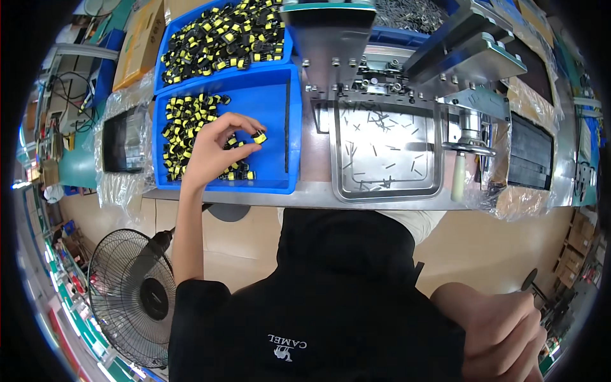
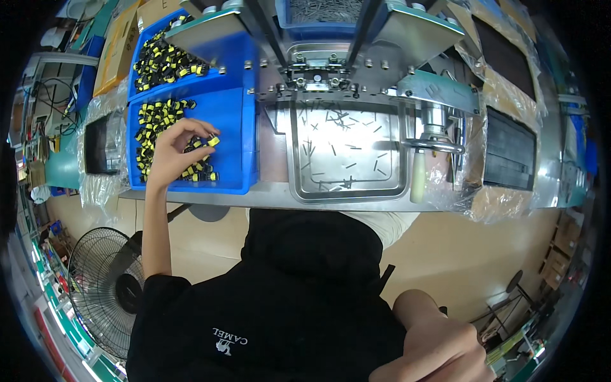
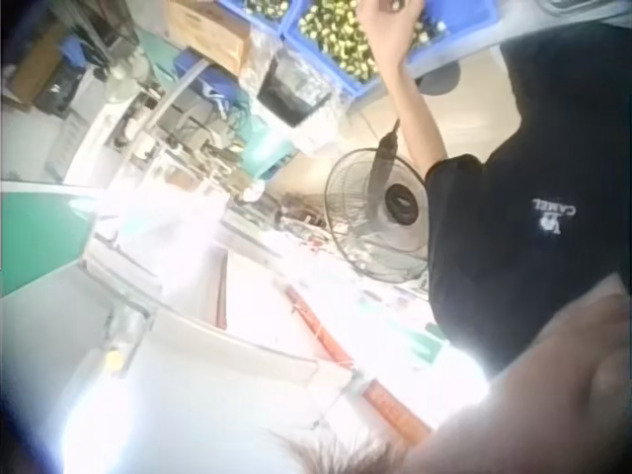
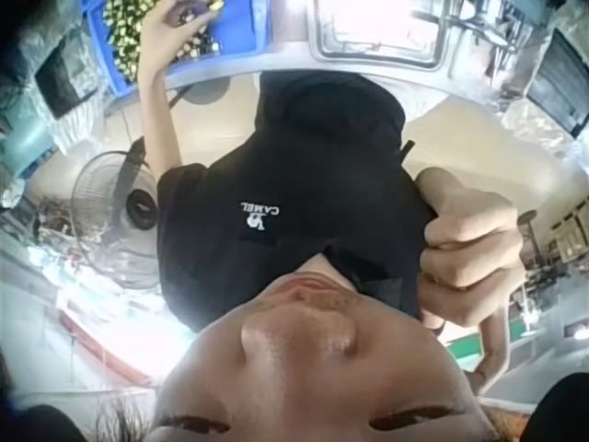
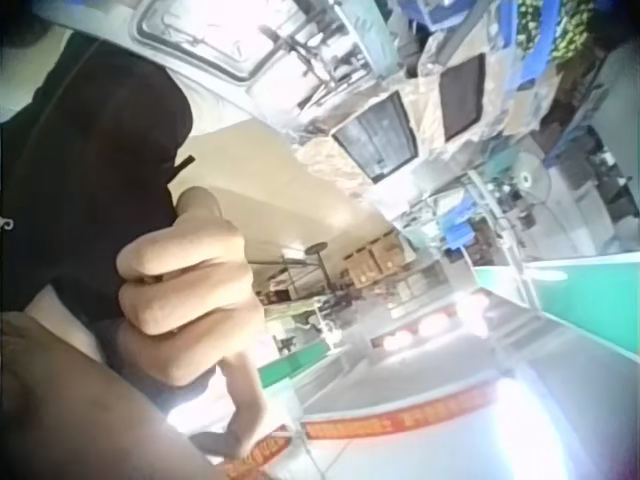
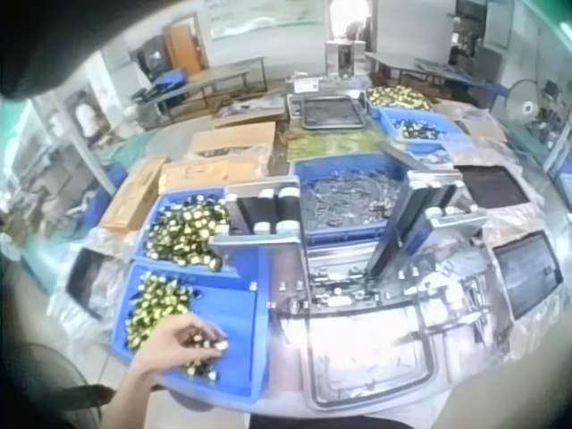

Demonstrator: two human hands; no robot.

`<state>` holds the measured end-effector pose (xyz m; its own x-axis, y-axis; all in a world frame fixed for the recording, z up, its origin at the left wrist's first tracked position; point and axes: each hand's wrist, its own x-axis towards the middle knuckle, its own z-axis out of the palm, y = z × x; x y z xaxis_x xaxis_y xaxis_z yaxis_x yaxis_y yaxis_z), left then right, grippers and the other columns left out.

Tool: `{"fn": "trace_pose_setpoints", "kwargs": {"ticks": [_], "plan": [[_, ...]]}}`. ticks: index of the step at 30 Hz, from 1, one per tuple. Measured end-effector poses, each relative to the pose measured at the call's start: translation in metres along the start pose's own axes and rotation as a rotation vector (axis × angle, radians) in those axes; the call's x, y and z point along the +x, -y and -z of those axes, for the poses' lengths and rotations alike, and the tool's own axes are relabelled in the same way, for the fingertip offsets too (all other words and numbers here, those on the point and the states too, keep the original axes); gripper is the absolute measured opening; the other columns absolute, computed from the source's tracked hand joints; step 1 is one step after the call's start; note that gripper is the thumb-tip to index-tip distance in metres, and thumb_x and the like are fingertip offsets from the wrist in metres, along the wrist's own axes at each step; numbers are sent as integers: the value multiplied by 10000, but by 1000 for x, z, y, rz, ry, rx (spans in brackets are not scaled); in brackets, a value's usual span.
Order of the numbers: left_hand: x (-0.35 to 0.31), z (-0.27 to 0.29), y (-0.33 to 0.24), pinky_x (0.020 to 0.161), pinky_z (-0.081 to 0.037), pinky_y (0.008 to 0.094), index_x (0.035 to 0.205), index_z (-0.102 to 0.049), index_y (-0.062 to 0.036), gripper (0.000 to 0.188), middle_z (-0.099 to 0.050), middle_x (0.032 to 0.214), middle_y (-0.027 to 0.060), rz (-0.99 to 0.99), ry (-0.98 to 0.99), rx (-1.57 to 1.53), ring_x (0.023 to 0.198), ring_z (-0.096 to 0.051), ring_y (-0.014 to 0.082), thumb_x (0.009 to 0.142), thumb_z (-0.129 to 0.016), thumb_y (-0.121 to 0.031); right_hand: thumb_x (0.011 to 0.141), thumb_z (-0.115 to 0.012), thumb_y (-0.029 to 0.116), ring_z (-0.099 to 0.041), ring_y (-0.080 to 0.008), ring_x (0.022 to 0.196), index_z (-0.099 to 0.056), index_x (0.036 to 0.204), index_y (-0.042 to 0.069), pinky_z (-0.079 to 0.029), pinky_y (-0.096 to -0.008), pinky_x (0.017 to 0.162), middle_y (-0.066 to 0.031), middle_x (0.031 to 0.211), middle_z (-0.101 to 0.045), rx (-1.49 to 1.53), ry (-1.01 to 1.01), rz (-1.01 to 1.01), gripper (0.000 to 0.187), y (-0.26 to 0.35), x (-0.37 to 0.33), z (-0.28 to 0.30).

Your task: Assembling small electronic transformer components using a specialized fixture and manual manipulation.

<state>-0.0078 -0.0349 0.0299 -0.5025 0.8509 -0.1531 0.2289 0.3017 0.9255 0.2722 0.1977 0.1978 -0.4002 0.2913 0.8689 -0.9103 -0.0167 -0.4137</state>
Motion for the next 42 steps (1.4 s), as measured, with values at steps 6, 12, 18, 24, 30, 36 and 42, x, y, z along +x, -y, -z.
{"fn": "trace_pose_setpoints", "kwargs": {"ticks": [6, 12, 18, 24, 30, 36, 42], "plan": [[6, -26, -45, 978, -566, 482, 1097, -597, 94, 315, -647, 1167, 261, -259, -13, -572, 1088, -671, 336, 807, -703, 157, 873, -685, 61, -422, -92, 437, -578, 1369, 390, -312, -269, 424, 27, 637, -574, -23, -5, -33, 604, 7, -2, 15], [15, -54, -60, 780, -574, 395, 1181, -605, 52, 405, -629, 1123, 231, -265, 13, -683, 900, -650, 266, 853, -794, -90, 865, -657, 15, -434, -131, 448, -647, 1218, 300, -328, -294, 424, -3, 659, -580, -130, -23, -47, 454, 17, -16, 36], [35, -88, -41, 748, -591, 408, 1108, -664, 34, 277, -636, 1127, 212, -193, 144, -1096, 938, -674, 293, 909, -766, -130, 909, -599, 20, -612, -198, 751, -516, 1017, 52, -527, -293, 650, -123, 973, -623, -471, -380, -670, 140, 49, -65, 79], [40, -110, -56, 705, -601, 354, 1128, -648, 51, 238, -664, 1164, 216, 59, 65, -1130, 875, -702, 262, 945, -712, -87, 901, -595, -11, -582, -247, 738, -465, 986, -6, -512, -339, 732, -134, 896, -564, -1182, -290, -1261, 156, 23, -120, 79], [42, -124, -63, 735, -607, 318, 1213, -645, 87, 298, -697, 1156, 213, 119, 8, -1031, 825, -734, 245, 924, -694, 33, 912, -620, 2, -609, -230, 704, -459, 963, 0, -510, -329, 684, -123, 821, -540, -1164, -395, -1318, 169, 18, -136, 76], [60, -126, -106, 644, -571, 246, 976, -729, 68, 148, -730, 1108, 165, -182, -196, -171, 778, -727, 174, 836, -777, 60, 894, -660, -2, -569, -176, 648, -449, 908, 7, -489, -304, 634, -95, 738, -502, -1195, -373, -1276, 212, 11, -140, 74], [92, -126, -106, 480, -487, 264, 929, -684, 35, 131, -733, 1075, 135, -753, -452, 717, 577, -647, 189, 808, -731, 49, 908, -623, -65, -498, -100, 732, -420, 892, 10, -461, -249, 706, -42, 788, -466, -1212, -392, -1186, 217, 17, -147, 74]]}}
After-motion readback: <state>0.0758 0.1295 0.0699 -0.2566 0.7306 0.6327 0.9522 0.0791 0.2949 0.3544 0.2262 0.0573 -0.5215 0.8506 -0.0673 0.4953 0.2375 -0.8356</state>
